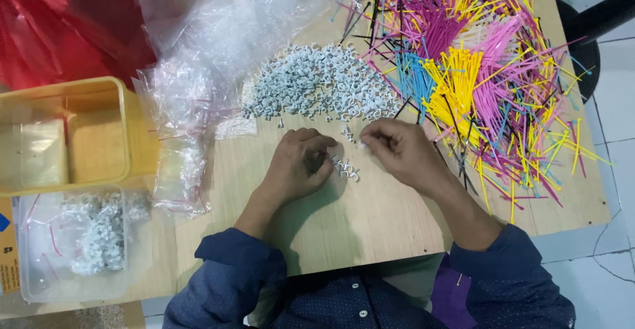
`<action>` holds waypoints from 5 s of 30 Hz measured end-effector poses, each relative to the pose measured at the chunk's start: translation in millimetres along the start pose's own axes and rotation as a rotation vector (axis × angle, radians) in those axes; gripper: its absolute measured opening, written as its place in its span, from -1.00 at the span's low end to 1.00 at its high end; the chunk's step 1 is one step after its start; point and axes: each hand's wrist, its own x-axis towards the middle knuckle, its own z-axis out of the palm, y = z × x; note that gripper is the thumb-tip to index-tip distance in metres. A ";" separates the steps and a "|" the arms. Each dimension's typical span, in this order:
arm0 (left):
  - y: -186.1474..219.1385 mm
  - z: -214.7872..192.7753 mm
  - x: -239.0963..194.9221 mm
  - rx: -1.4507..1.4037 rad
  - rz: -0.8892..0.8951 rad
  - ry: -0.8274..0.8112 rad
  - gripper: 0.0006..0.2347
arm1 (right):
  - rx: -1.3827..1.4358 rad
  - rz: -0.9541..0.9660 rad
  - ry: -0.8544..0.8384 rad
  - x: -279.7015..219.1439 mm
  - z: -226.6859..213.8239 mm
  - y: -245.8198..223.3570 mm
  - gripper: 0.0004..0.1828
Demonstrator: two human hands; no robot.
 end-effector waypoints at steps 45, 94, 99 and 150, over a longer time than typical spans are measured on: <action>-32.9 36.7 48.5 0.313 0.239 0.273 -0.83 | -0.221 -0.307 0.202 42.3 1.5 24.1 -0.78; -22.6 14.7 11.7 0.231 0.129 0.138 -0.78 | -0.497 -0.207 -0.033 16.3 -9.8 13.3 -0.77; -30.8 18.0 41.8 0.396 0.188 0.357 -0.78 | -0.646 -0.232 0.014 31.9 -6.5 10.0 -0.69; -35.6 20.8 46.2 0.335 0.228 0.349 -0.76 | -0.610 -0.317 0.013 57.7 -2.8 8.7 -0.60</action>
